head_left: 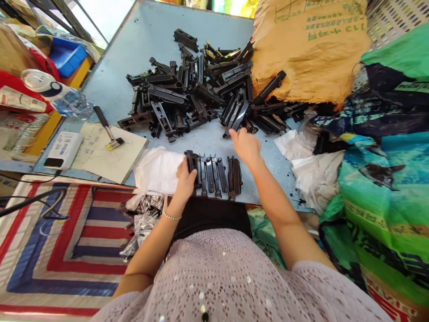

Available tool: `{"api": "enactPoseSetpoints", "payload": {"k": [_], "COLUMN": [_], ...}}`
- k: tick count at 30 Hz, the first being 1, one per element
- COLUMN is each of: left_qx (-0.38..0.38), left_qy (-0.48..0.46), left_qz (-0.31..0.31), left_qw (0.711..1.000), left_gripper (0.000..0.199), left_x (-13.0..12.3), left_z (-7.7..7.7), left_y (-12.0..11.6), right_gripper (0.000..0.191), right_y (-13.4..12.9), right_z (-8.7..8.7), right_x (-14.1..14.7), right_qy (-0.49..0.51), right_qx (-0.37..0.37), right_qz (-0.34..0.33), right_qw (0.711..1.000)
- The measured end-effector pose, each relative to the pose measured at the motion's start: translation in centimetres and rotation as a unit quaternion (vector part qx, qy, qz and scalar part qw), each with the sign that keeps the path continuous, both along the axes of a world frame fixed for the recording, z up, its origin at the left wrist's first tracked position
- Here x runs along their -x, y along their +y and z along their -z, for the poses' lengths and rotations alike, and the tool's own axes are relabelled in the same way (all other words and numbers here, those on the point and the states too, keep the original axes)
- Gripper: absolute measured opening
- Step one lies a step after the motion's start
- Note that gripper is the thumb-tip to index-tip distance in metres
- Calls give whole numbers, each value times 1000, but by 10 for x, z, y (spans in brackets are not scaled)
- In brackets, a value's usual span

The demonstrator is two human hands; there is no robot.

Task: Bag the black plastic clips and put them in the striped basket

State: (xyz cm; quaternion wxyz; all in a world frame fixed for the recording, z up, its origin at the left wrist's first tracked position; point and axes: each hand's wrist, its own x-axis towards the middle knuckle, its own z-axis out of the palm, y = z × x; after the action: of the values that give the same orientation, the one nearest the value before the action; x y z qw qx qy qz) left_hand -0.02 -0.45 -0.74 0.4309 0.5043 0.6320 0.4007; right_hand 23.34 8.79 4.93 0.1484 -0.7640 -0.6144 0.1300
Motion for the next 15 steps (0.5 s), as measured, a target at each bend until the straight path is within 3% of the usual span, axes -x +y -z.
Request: {"api": "enactPoseSetpoints", "payload": {"k": [3, 6, 8, 12, 13, 15], "left_qx": [-2, -20, -44, -69, -65, -39], "left_qy": [37, 17, -21, -171, -197, -231], "left_qz": [25, 17, 6, 53, 51, 27], "left_qw": [999, 999, 999, 981, 977, 972], "left_gripper": [73, 70, 66, 66, 68, 61], "left_x": [-12, -10, -8, -20, -25, -32], "left_z": [10, 2, -10, -40, -47, -58], "left_y": [-5, -9, -10, 0, 4, 10], "right_gripper": [60, 57, 55, 50, 51, 48], "right_y": [53, 62, 41, -40, -60, -89], "right_z": [5, 7, 4, -17, -24, -36], "right_x": [-19, -24, -17, 19, 28, 40], "right_qy": [43, 187, 213, 50, 23, 37], "right_qx": [62, 85, 55, -24, -26, -14], "right_qz": [65, 39, 11, -44, -86, -230], "right_qw": [995, 978, 975, 998, 996, 972]}}
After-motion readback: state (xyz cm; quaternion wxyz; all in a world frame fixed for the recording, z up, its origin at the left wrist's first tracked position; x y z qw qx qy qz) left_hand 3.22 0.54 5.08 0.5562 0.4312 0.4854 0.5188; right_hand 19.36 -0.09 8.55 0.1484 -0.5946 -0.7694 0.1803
